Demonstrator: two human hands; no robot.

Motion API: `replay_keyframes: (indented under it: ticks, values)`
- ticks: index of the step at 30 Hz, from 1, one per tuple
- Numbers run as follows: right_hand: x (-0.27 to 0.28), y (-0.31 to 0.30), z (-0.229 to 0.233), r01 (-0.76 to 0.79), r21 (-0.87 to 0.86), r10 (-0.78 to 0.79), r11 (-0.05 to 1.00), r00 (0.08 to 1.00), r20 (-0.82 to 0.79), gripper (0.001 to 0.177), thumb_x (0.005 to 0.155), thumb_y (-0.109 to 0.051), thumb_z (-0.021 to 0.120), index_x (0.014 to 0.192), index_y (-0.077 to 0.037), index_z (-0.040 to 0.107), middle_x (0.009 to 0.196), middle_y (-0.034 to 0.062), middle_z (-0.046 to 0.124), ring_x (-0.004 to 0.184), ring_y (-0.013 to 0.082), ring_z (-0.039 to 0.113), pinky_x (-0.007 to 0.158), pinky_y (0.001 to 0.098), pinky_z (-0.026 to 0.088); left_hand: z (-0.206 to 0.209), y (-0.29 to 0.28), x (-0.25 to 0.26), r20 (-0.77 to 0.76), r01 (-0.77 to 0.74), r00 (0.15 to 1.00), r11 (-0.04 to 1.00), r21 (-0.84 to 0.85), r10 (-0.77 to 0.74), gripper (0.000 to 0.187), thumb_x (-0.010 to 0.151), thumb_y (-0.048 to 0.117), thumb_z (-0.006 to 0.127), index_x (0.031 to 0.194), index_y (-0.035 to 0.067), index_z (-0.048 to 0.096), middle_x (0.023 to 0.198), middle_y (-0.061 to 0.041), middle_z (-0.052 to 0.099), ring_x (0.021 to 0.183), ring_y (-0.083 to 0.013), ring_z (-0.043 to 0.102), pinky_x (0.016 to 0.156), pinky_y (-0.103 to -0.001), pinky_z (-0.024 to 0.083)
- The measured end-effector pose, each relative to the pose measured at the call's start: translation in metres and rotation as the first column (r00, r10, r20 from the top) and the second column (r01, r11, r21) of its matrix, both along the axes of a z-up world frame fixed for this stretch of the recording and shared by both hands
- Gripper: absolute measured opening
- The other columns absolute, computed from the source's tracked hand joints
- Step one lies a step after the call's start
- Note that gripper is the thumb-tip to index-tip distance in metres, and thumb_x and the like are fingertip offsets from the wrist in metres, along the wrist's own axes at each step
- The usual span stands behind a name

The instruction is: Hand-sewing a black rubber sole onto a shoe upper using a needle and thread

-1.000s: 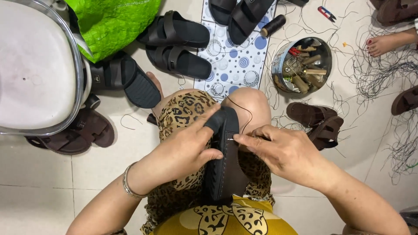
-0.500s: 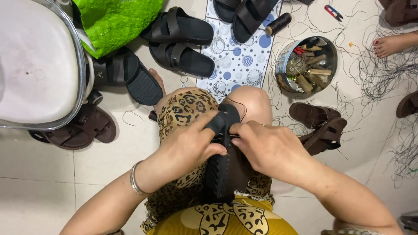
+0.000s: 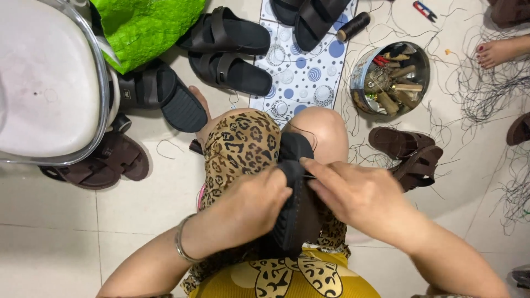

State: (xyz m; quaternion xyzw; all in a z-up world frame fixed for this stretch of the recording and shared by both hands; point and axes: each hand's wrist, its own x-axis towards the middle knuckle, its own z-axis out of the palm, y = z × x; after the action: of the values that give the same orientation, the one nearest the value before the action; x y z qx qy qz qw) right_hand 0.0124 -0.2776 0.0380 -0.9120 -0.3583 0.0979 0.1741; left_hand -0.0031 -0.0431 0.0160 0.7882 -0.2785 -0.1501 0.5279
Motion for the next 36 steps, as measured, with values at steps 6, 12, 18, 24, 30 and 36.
replay_keyframes:
  ticks: [6,12,18,24,30,36]
  values:
    - [0.012,-0.091,0.026,0.304,-0.275,-0.406,0.912,0.761,-0.506,0.049,0.080,-0.028,0.071,0.129,-0.026,0.069,0.059,-0.0005,0.085,0.029,0.0143,0.059,0.032,0.0326,0.049,-0.036,0.030,-0.002,0.162,-0.252,0.960,0.956,0.154,0.227,0.014,0.093,-0.010,0.060,0.081,-0.006,0.053,0.077,-0.016,0.062,0.050,-0.0142,0.052,0.038,-0.020,0.048]
    - [-0.021,-0.049,-0.052,0.622,0.486,0.079,0.614,0.564,-0.822,0.026,0.084,-0.007,0.075,0.110,-0.009,0.076,0.109,0.0100,0.075,0.097,0.0181,0.072,0.090,0.0306,0.064,0.032,-0.008,-0.002,0.465,0.080,0.859,0.953,0.291,-0.214,0.009,0.077,0.010,0.070,0.082,0.002,0.069,0.083,-0.017,0.057,0.057,-0.0174,0.043,0.038,-0.027,0.034]
    - [-0.007,-0.025,-0.042,0.643,0.491,-0.087,0.588,0.654,-0.752,0.006,0.090,-0.002,0.069,0.091,0.000,0.075,0.103,0.0097,0.071,0.092,0.0155,0.065,0.086,0.0270,0.054,-0.006,-0.076,-0.033,0.588,-0.243,0.799,0.825,0.511,-0.128,0.008,0.078,0.010,0.064,0.075,0.006,0.058,0.091,-0.031,0.065,0.053,-0.0190,0.044,0.040,-0.031,0.039]
    - [-0.004,-0.024,-0.048,0.766,0.454,-0.070,0.454,0.539,-0.840,0.008,0.084,0.001,0.074,0.092,0.002,0.075,0.098,0.0108,0.076,0.084,0.0166,0.069,0.083,0.0277,0.058,-0.008,-0.081,-0.027,0.626,-0.270,0.758,0.786,0.556,-0.182,0.007,0.083,0.011,0.062,0.077,0.008,0.058,0.072,-0.013,0.056,0.052,-0.0151,0.044,0.039,-0.027,0.039]
    - [-0.006,-0.028,-0.076,0.911,0.381,0.497,0.154,0.262,-0.827,0.004,0.092,-0.002,0.068,0.093,0.002,0.070,0.098,0.0250,0.072,0.058,0.0105,0.053,0.045,0.0175,0.039,0.003,-0.059,-0.015,0.614,-0.120,0.770,0.905,0.408,-0.174,0.015,0.085,0.013,0.067,0.079,0.011,0.054,0.077,-0.009,0.054,0.058,-0.0165,0.048,0.045,-0.026,0.040]
    - [0.007,-0.028,-0.076,0.879,0.407,0.431,0.249,0.275,-0.859,0.013,0.095,-0.008,0.066,0.097,0.005,0.068,0.093,0.0157,0.072,0.053,0.0046,0.049,0.045,0.0150,0.037,0.006,-0.078,-0.024,0.623,-0.295,0.756,0.744,0.599,-0.202,0.009,0.083,0.012,0.062,0.078,0.011,0.054,0.082,-0.015,0.057,0.052,-0.0153,0.041,0.038,-0.026,0.035]
